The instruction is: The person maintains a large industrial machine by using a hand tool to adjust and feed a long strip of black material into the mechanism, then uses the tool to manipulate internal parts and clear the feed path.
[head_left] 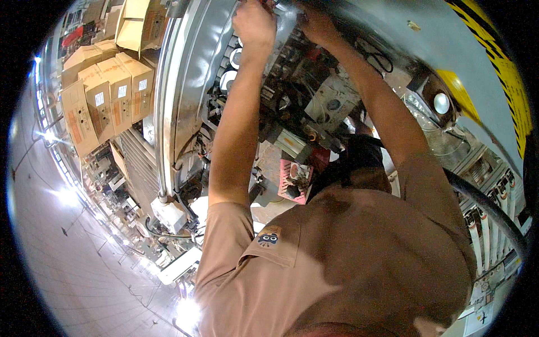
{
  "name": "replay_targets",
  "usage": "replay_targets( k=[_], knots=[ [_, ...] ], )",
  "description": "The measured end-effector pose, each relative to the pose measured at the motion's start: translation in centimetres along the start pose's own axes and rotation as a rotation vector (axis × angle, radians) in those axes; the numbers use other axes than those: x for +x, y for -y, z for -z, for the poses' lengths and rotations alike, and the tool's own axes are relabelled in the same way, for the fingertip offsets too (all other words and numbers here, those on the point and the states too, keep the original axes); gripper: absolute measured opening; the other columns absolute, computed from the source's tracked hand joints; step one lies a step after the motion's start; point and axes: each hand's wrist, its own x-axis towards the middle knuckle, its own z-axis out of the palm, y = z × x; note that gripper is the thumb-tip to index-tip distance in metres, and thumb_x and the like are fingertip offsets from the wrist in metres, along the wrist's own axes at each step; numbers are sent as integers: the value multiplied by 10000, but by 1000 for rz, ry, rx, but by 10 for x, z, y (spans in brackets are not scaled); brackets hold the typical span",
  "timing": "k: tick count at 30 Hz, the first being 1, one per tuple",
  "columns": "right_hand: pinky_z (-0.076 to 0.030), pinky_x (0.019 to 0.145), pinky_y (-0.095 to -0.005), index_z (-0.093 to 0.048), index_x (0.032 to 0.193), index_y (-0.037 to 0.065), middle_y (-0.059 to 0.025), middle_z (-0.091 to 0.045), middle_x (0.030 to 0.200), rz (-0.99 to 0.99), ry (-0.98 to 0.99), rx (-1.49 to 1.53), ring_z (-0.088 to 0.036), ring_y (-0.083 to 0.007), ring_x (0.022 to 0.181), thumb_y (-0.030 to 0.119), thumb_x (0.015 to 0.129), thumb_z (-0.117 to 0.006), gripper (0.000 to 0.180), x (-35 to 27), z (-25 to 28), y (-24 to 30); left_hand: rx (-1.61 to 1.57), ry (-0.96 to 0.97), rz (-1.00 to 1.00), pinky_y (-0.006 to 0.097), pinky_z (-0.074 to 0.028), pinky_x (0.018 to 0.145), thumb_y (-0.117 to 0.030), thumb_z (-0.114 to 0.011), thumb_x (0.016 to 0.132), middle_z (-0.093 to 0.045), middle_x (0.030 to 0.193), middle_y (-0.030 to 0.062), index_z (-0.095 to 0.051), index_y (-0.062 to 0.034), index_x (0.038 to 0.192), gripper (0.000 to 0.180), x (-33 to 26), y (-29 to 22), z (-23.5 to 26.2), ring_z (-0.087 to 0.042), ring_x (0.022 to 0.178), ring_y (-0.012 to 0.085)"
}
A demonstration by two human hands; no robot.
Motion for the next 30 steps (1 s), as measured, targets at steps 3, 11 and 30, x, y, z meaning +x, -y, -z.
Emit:
replay_targets(
  k=[3,11,30],
  knots=[
    [-414,1130,-470,-401,1565,40,-254,-482,1519,193,-164,280,-512,-346,1338,219,1023,-572,596,46,-13,-12,-7,-67,-43,583,-530,743,-160,-661,928,-710,896,261,-630,7,1151,280,0,-9,-4,-678,830,483],
    [-293,1235,-463,-399,1589,106,-175,-377,1641,327,-318,365,-335,-351,1513,163,1009,-570,607,83,-24,-19,54,-121,-18,592,-524,716,-169,-618,949,-696,895,262,-615,-8,1201,299,-4,-2,-23,-673,802,482],
    [-453,1083,-471,-543,1458,6,-208,-593,1421,31,79,357,-574,-372,1264,121,1043,-469,437,-33,50,23,24,-48,28,607,-495,675,-201,-654,957,-691,851,245,-589,-53,1101,217,-8,-2,-13,-671,785,483]
  ],
)
